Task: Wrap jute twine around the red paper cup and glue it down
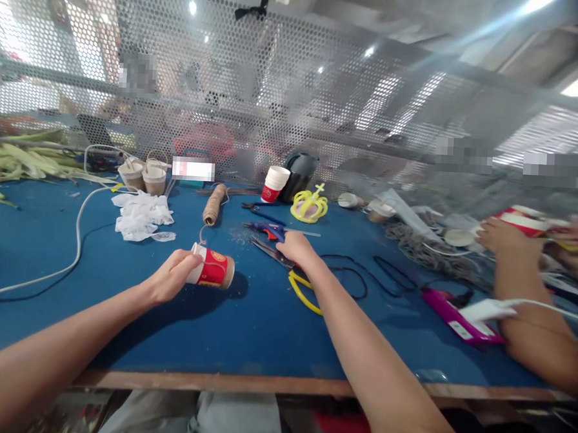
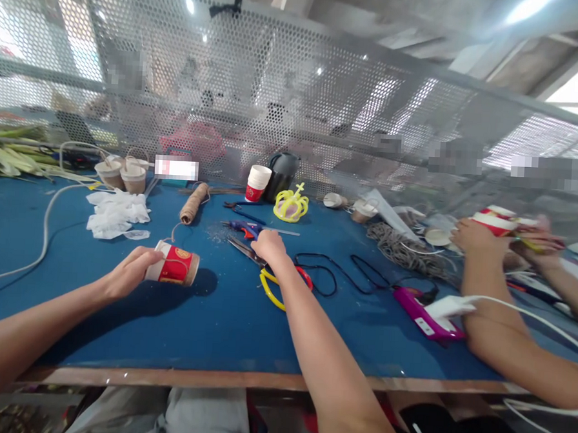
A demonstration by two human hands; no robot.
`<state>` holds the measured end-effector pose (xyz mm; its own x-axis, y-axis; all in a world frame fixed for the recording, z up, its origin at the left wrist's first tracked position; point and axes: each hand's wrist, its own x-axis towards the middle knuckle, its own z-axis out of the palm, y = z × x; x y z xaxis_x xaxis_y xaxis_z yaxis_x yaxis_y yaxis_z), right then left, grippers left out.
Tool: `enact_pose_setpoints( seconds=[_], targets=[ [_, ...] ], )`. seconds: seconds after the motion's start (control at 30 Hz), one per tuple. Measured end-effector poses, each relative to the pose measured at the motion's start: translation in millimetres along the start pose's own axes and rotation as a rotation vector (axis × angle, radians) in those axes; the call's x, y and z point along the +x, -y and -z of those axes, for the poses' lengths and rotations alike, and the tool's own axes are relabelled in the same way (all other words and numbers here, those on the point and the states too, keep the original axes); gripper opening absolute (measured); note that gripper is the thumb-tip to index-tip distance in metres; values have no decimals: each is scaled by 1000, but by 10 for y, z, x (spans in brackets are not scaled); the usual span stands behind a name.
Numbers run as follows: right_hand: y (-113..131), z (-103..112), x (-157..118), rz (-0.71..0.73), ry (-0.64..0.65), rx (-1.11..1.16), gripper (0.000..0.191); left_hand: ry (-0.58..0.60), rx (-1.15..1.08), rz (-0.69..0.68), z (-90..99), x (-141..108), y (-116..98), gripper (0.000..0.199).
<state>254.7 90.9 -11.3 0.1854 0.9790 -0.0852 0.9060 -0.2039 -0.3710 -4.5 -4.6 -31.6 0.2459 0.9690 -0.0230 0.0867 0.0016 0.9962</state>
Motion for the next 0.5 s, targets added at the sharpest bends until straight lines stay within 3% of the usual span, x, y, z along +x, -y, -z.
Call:
enact_pose_setpoints(
  seconds=[0.13,0.3,0.5],
  targets=[
    [17,-24,-15,-15,-19,125,30,-44,-7,11,16,18,47,31],
    [121,228,-334,95,-78,420,41,-62,-35,37,47,-4,27,30],
    [185,322,-727,276,249,905,20,-15,-26,39,63,-4,21,31]
  ],
)
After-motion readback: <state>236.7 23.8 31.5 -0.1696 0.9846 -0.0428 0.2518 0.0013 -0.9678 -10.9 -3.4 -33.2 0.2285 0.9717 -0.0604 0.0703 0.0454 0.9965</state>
